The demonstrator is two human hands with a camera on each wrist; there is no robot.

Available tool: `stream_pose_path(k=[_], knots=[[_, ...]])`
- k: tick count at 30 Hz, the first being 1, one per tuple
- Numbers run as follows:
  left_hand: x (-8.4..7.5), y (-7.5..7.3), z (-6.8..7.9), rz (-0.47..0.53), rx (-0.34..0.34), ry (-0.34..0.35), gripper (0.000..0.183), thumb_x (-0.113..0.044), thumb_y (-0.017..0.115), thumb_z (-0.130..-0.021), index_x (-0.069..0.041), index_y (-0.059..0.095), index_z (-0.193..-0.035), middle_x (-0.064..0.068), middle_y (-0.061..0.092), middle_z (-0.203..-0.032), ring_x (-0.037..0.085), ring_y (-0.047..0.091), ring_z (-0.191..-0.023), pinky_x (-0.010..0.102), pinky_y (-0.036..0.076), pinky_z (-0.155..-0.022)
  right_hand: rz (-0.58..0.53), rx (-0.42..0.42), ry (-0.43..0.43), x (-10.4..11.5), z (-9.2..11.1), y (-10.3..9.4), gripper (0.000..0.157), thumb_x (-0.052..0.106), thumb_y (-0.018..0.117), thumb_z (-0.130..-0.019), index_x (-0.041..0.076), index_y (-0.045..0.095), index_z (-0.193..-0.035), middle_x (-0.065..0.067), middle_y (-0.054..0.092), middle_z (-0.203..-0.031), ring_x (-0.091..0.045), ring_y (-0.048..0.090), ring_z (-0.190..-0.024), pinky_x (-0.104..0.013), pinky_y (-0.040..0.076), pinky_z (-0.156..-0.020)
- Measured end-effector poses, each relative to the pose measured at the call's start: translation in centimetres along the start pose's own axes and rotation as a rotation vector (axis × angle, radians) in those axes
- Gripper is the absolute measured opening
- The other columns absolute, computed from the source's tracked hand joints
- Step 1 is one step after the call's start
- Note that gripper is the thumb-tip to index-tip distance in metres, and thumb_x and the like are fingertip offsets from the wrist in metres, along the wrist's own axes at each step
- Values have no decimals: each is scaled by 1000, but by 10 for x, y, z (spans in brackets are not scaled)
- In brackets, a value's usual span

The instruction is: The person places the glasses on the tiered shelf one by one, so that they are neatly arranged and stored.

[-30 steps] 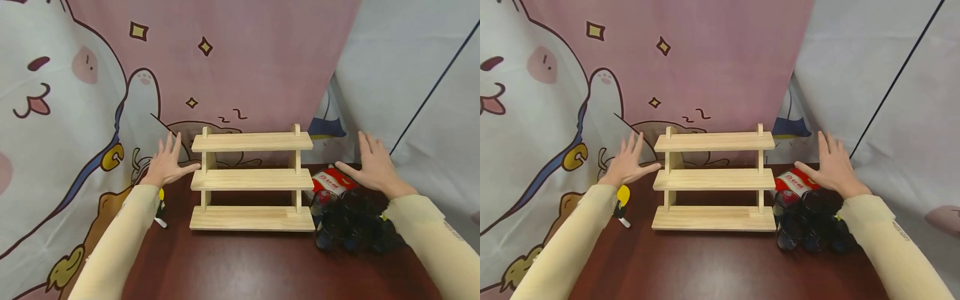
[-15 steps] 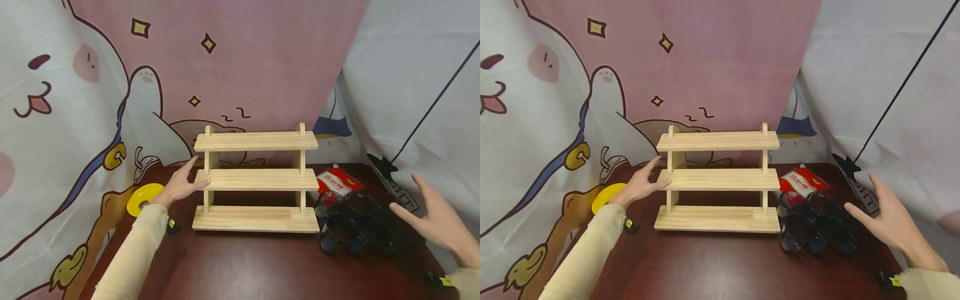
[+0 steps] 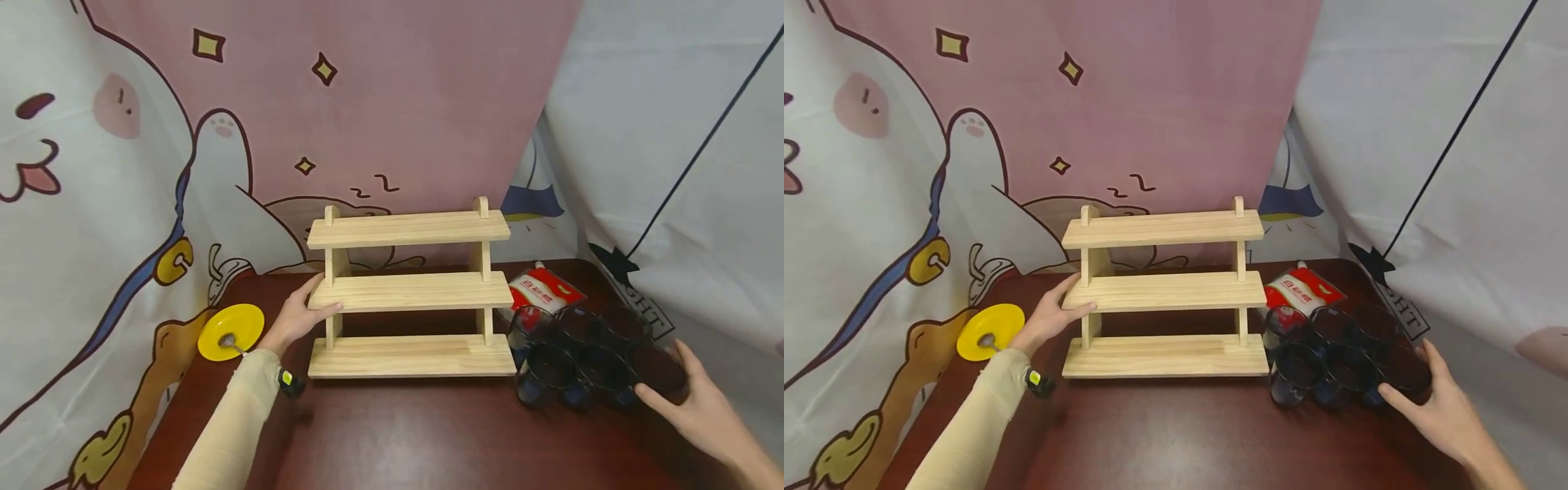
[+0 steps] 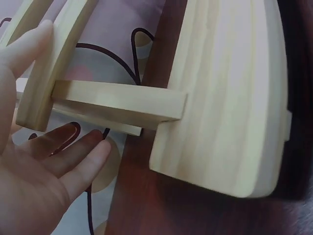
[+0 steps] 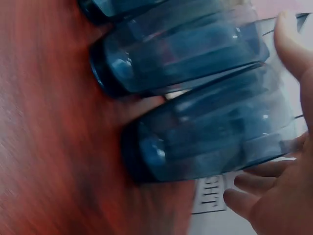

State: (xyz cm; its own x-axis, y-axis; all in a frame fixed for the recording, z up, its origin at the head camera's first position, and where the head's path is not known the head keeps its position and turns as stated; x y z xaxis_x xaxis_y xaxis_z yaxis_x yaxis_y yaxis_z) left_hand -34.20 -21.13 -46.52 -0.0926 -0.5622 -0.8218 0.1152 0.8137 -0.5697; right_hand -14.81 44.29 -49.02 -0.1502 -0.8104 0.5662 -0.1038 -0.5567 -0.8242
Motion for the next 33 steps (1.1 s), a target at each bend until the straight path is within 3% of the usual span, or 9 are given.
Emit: stream_pose_path(k=[4,6,8,11,18,22,25,30,33], knots=[[4,3,2,52,-18,-4,104,-55,84,-86,-23,29,-168,8,33,-170,35,35,-152,61,33,-121,-54,-21,-26,-3,0,7,119,37,80,-96,-11,-6,-162,-54,23,-146,-55,63,-90,-36,56,-59],[6,4,2,75,-28,-2,103,-54,85,-86,-25,30,-168,7,33,-170,33,35,-152,59,34,-121,-100,-66,-42,-4,0,9,115,31,85,-92,-12,4,-161,-50,33,-138,-27,67,-89,-22,50,-56],[7,5,3,98,-39,0,101,-52,85,-86,-26,30,-167,6,34,-170,33,37,-151,58,35,-121,-137,-112,-60,-4,-1,10,111,27,88,-89,-15,12,-158,-47,38,-135,-6,63,-90,-15,47,-57],[8,6,3,130,-53,4,99,-49,86,-87,-29,32,-167,6,36,-169,32,38,-150,56,35,-121,-163,-166,-45,-6,1,11,108,25,90,-87,-17,18,-154,-46,41,-133,22,40,-81,-12,46,-57],[10,9,5,197,-64,11,98,-45,87,-87,-27,33,-167,6,37,-168,32,44,-145,54,42,-116,-149,-262,94,-11,13,7,103,29,86,-90,-12,19,-157,-44,40,-134,15,44,-77,-20,50,-58],[11,11,4,244,-59,1,97,-41,89,-87,-29,35,-166,9,40,-165,35,58,-130,50,56,-102,-282,-405,55,-3,17,-11,80,7,82,-91,16,33,-154,6,61,-118,23,43,-81,-3,45,-62],[11,12,5,270,-59,-9,94,-38,89,-87,-34,36,-165,9,43,-164,37,64,-122,48,60,-93,-396,-521,-2,10,19,-32,79,-11,80,-84,31,44,-142,37,52,-108,21,51,-90,2,44,-72],[11,13,5,298,-71,-7,93,-35,90,-86,-36,38,-163,9,44,-163,38,64,-121,49,61,-92,-358,-608,28,46,9,-65,77,-6,78,-85,27,51,-149,38,47,-111,20,45,-96,3,36,-82],[12,13,4,306,-74,-1,93,-34,90,-86,-36,38,-163,9,44,-163,38,64,-120,48,61,-91,-409,-594,-89,75,-3,-73,76,-12,73,-86,20,50,-151,34,53,-117,16,51,-101,2,38,-87]])
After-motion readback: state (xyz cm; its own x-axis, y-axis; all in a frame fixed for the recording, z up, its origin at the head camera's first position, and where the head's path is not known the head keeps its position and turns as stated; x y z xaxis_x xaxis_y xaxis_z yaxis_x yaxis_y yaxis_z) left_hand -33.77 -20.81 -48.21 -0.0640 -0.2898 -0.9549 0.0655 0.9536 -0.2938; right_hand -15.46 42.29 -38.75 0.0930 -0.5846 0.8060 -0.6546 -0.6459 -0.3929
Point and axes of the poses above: each hand's wrist, its own z-axis away from the middle knuckle, its own y-axis out of the palm, x = y × z, the point moved 4 cm from there along -z, towards the middle knuckle
